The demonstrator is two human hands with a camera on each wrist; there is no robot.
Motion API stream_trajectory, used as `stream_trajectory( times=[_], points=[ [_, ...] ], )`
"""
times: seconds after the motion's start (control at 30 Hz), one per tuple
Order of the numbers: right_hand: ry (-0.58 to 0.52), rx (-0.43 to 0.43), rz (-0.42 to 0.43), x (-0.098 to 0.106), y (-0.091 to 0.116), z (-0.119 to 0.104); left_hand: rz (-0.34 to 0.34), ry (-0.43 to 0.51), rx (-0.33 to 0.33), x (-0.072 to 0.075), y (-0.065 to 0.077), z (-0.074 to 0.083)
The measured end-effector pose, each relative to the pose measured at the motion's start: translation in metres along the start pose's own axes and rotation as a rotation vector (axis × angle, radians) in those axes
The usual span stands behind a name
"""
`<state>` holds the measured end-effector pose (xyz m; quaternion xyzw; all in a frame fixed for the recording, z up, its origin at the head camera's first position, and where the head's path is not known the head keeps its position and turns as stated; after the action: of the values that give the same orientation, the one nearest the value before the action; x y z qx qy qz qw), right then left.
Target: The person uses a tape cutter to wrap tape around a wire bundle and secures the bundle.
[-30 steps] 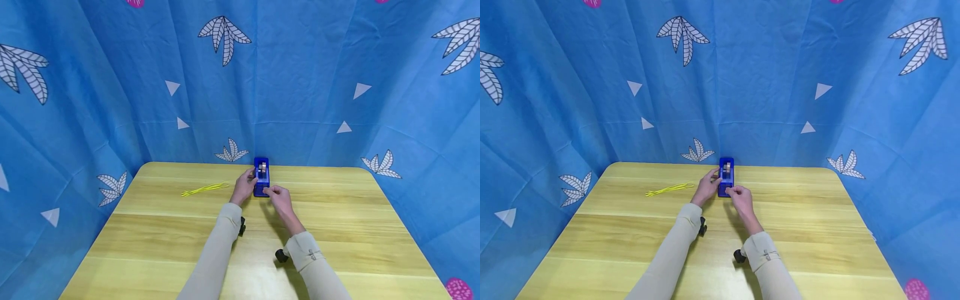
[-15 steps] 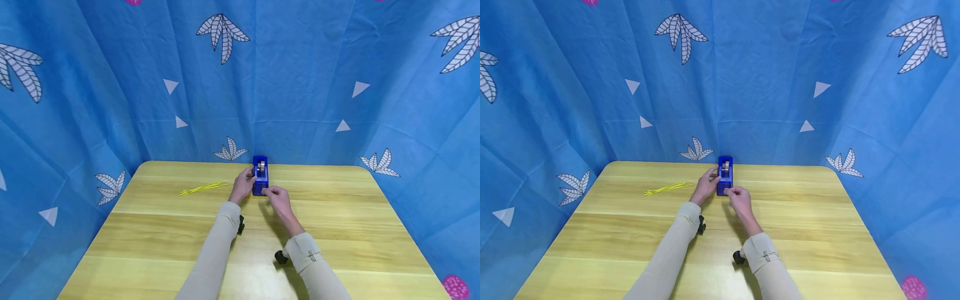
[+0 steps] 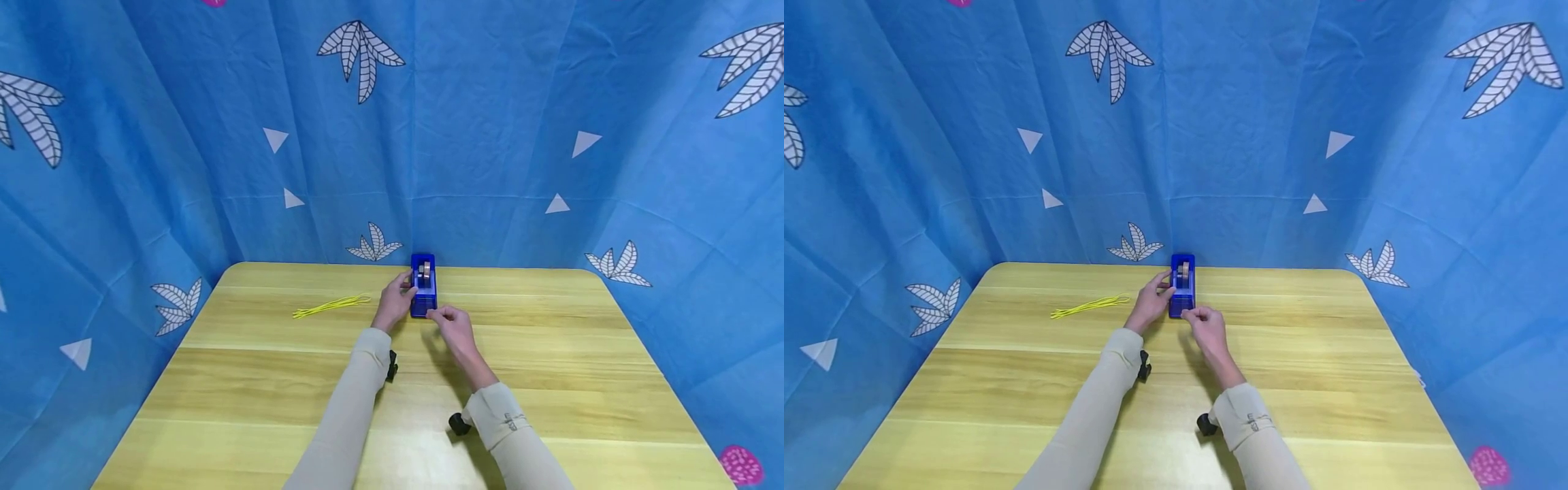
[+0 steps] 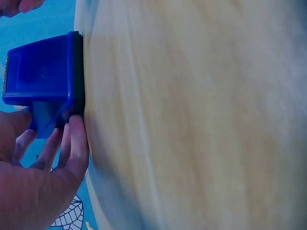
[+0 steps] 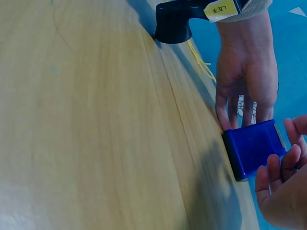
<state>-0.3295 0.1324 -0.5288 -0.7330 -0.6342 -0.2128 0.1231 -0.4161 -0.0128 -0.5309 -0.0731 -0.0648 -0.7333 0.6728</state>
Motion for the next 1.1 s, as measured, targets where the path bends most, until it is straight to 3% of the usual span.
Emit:
stream_trajectory(
  times=[1.1],
  points=[
    [-0.025, -0.006, -0.001, -0.005, 0.019, 0.007, -0.007, 0.003, 0.012, 0.001, 0.001, -0.001]
  ],
)
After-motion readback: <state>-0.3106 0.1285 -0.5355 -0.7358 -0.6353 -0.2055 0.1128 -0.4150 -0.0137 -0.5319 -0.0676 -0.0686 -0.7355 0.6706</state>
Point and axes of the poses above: each hand's wrist, its own y-axis away from the middle knuckle, its own x-axis out of the back of the hand, z = x × y, the point moved 6 cm from there along -y, towards the middle knuckle, and after that the axes turned 15 degrees about y, right-handed, at the moved point
